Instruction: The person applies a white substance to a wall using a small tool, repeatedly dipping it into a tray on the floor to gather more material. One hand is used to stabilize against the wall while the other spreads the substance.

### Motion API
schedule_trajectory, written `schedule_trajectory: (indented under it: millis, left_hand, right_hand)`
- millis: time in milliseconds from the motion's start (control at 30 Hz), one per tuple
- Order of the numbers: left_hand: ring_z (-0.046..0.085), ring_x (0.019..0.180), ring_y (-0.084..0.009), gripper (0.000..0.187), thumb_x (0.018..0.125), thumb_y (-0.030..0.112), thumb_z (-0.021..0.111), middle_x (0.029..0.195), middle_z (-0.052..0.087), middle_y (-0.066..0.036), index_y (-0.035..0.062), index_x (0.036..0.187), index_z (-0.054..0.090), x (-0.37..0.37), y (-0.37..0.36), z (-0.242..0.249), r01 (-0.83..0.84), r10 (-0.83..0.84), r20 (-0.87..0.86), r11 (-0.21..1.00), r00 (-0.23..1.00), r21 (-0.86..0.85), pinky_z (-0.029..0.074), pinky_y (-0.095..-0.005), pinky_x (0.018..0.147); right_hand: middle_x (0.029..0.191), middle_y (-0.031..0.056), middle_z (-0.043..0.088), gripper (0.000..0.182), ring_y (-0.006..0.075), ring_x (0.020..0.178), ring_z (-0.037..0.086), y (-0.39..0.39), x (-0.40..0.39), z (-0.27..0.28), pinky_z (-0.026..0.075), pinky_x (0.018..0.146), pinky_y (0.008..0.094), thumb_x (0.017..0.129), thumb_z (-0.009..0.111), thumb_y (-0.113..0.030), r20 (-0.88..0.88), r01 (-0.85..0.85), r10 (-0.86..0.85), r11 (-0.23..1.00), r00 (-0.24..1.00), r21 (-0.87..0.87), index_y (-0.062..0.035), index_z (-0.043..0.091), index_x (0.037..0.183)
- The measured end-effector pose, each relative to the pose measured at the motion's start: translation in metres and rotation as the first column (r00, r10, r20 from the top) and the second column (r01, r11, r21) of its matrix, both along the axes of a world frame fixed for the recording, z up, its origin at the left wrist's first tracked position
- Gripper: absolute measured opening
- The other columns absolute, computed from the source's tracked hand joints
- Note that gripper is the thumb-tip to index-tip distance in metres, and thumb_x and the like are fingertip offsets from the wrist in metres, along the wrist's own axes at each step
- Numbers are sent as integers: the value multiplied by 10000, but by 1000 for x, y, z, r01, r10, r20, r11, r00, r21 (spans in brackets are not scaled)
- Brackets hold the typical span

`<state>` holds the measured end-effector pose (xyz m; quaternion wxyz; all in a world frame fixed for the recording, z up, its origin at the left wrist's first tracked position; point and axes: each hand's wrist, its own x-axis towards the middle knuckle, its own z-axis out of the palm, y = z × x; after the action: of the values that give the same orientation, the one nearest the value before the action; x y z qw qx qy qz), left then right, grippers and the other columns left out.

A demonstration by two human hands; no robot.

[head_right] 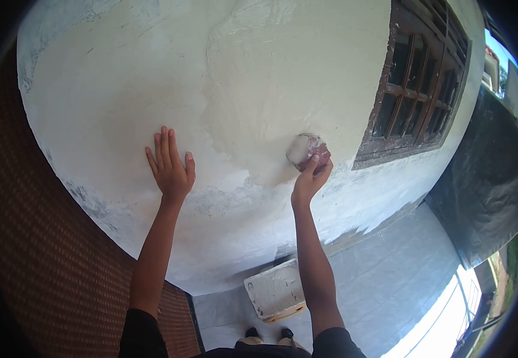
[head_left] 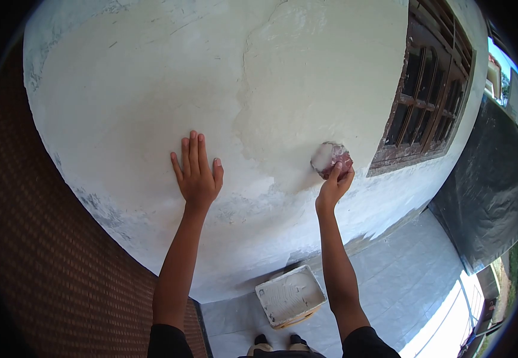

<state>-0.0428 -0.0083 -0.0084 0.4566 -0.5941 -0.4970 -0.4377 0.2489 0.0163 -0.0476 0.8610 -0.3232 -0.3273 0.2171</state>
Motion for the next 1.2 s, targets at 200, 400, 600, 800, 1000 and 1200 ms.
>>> schedule_trajectory:
  millis: [200, 400, 600, 800, 1000, 1200]
  left_hand:
    - [279, 1468, -310, 624, 957, 263, 448, 1565, 335, -149, -8, 1504, 318, 4, 1, -2, -7, 7, 19, 1000, 1000, -4, 130, -555, 1185]
    - [260, 1474, -326, 624, 964, 260, 433, 1571, 312, -169, -15, 1508, 303, 6, 0, -10, -30, 30, 12, 1000, 999, -1, 115, -559, 1185]
    - [232, 1485, -320, 602, 991, 251, 414, 1585, 294, -166, -22, 1513, 294, 27, -1, -16, -27, 29, 123, 999, 992, -19, 105, -537, 1192]
    - [186, 1493, -347, 605, 1019, 246, 403, 1609, 220, -180, -17, 1536, 229, 46, -15, -27, -63, 81, 173, 992, 982, -106, 110, -543, 1188]
    - [150, 1492, -385, 617, 1039, 258, 390, 1620, 159, -187, 14, 1556, 159, 76, -31, -32, -37, 106, 276, 969, 955, -244, 146, -542, 1180]
    - [204, 1485, -357, 612, 1039, 271, 407, 1640, 143, -124, 106, 1575, 164, 92, -50, -51, -52, 173, 315, 932, 933, -358, 225, -565, 1148]
  right_hand:
    - [1145, 120, 585, 298, 186, 1060, 563, -8, -10, -11, 470, 886, 330, 1020, 543, -194, 296, -38, 1, 992, 955, 118, 5, 493, 1236]
    - [1143, 123, 567, 315, 175, 1024, 559, 0, 5, -7, 479, 873, 319, 1014, 545, -200, 13, -11, 11, 1000, 1000, 26, 8, 481, 1242]
    - [1034, 101, 598, 254, 169, 983, 546, -11, -5, -10, 454, 856, 320, 985, 579, -138, 328, -99, 53, 987, 943, 126, 5, 530, 1189]
    - [1104, 124, 567, 307, 205, 1000, 559, 22, 38, -13, 482, 861, 341, 1013, 548, -193, -67, -72, 75, 997, 995, 39, 5, 499, 1242]
    - [980, 125, 621, 251, 228, 913, 540, -3, 33, -14, 427, 827, 370, 939, 620, -80, 496, -91, -11, 979, 868, 181, 9, 562, 1167]
    - [940, 132, 619, 255, 259, 846, 525, 20, 61, -7, 375, 832, 397, 927, 595, -106, 542, 127, -166, 986, 824, 109, -25, 585, 1168]
